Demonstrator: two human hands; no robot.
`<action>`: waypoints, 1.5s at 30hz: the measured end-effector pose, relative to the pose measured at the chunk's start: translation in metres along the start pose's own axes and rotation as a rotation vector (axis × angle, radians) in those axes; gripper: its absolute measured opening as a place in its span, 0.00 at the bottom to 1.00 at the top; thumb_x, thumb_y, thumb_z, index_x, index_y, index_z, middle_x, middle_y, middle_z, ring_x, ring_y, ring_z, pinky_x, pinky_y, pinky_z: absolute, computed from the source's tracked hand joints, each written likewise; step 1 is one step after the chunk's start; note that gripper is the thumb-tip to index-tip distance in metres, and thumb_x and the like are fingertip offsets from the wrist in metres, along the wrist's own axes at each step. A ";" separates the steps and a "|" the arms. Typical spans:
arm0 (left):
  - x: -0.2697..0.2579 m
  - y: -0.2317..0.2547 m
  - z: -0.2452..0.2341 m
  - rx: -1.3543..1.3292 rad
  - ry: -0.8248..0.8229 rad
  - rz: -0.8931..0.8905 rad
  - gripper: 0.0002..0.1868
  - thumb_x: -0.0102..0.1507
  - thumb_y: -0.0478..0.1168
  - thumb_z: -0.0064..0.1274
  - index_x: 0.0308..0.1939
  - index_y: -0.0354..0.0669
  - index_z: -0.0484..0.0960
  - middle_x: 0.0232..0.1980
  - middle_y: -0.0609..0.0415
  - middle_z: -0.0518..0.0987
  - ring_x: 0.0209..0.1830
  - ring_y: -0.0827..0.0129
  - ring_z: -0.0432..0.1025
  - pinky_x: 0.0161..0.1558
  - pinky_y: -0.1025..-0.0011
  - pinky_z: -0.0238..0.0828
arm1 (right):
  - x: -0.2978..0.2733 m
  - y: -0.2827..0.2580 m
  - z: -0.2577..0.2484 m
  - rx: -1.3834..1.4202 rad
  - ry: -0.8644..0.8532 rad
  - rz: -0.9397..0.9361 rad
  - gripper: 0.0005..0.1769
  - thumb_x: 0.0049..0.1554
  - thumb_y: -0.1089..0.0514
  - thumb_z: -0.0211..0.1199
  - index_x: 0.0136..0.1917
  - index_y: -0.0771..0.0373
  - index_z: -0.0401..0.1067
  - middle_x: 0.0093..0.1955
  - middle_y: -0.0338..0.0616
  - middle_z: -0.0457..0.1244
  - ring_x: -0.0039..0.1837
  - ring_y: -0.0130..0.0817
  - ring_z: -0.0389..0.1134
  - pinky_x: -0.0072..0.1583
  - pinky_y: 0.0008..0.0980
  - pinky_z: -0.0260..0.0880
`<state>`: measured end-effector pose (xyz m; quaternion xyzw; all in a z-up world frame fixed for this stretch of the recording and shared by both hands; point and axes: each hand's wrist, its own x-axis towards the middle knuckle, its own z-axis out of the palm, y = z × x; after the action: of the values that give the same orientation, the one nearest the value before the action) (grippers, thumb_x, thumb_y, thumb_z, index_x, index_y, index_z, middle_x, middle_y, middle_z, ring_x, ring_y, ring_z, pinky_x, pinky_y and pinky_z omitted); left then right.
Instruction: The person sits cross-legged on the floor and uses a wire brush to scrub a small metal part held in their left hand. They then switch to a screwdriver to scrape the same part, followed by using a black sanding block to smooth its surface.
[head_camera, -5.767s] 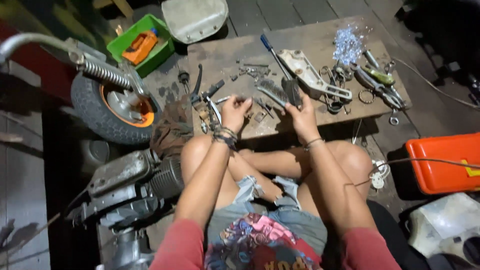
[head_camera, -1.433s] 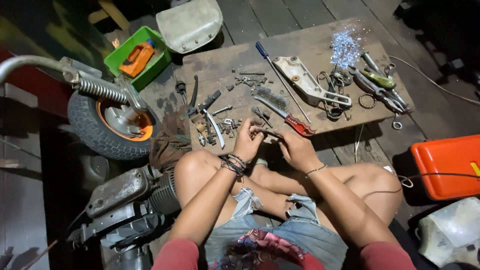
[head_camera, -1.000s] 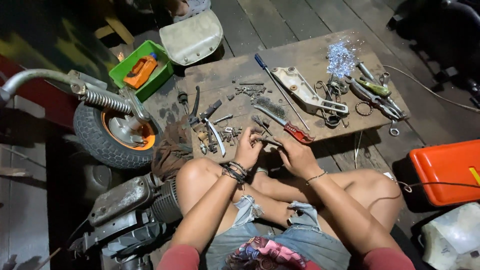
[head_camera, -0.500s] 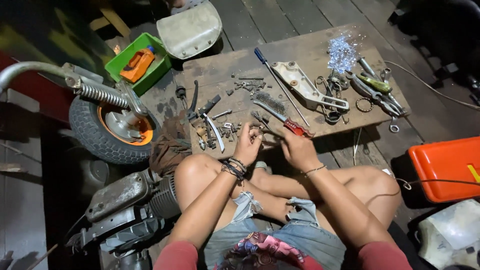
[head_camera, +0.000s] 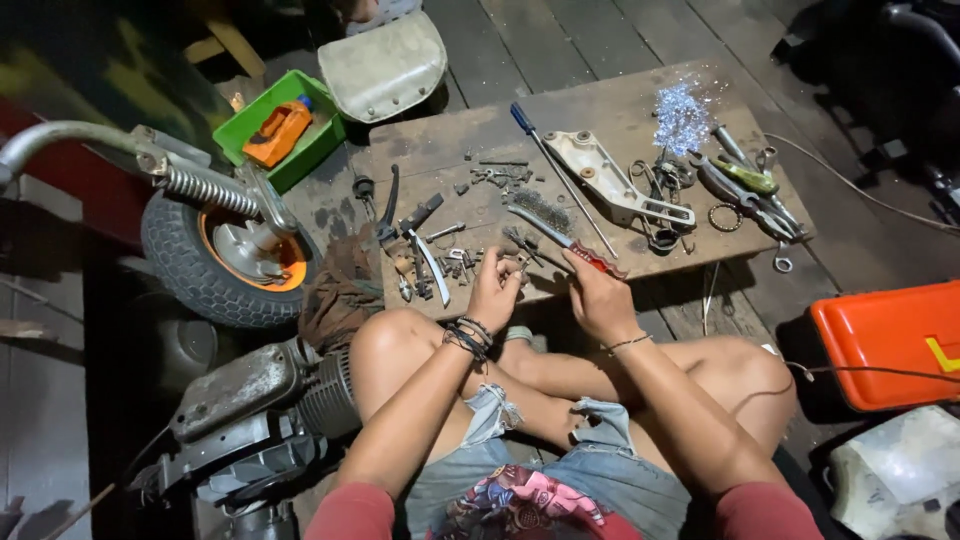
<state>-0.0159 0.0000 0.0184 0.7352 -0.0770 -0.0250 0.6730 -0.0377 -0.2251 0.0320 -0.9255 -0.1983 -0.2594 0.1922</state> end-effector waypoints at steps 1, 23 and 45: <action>-0.001 0.002 -0.003 0.000 0.004 -0.001 0.21 0.66 0.32 0.45 0.63 0.44 0.65 0.39 0.50 0.80 0.34 0.70 0.73 0.39 0.71 0.75 | -0.001 -0.003 0.003 0.002 -0.002 -0.003 0.31 0.55 0.59 0.61 0.73 0.51 0.67 0.58 0.41 0.70 0.57 0.38 0.73 0.54 0.36 0.75; 0.002 -0.001 -0.001 0.014 -0.044 -0.042 0.22 0.65 0.32 0.44 0.64 0.45 0.63 0.41 0.50 0.80 0.38 0.67 0.74 0.45 0.67 0.77 | -0.004 -0.009 0.014 0.002 0.050 -0.045 0.31 0.55 0.60 0.60 0.73 0.55 0.67 0.57 0.43 0.70 0.56 0.39 0.74 0.54 0.36 0.76; -0.003 0.020 -0.009 -0.052 0.144 -0.031 0.25 0.62 0.31 0.46 0.63 0.44 0.63 0.55 0.44 0.80 0.56 0.59 0.75 0.61 0.58 0.73 | 0.030 -0.053 0.022 0.212 -0.084 -0.007 0.30 0.58 0.61 0.57 0.74 0.58 0.64 0.58 0.51 0.70 0.56 0.48 0.73 0.54 0.45 0.76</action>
<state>-0.0193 0.0080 0.0393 0.7187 -0.0165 0.0154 0.6950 -0.0298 -0.1620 0.0452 -0.9093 -0.2359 -0.1986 0.2795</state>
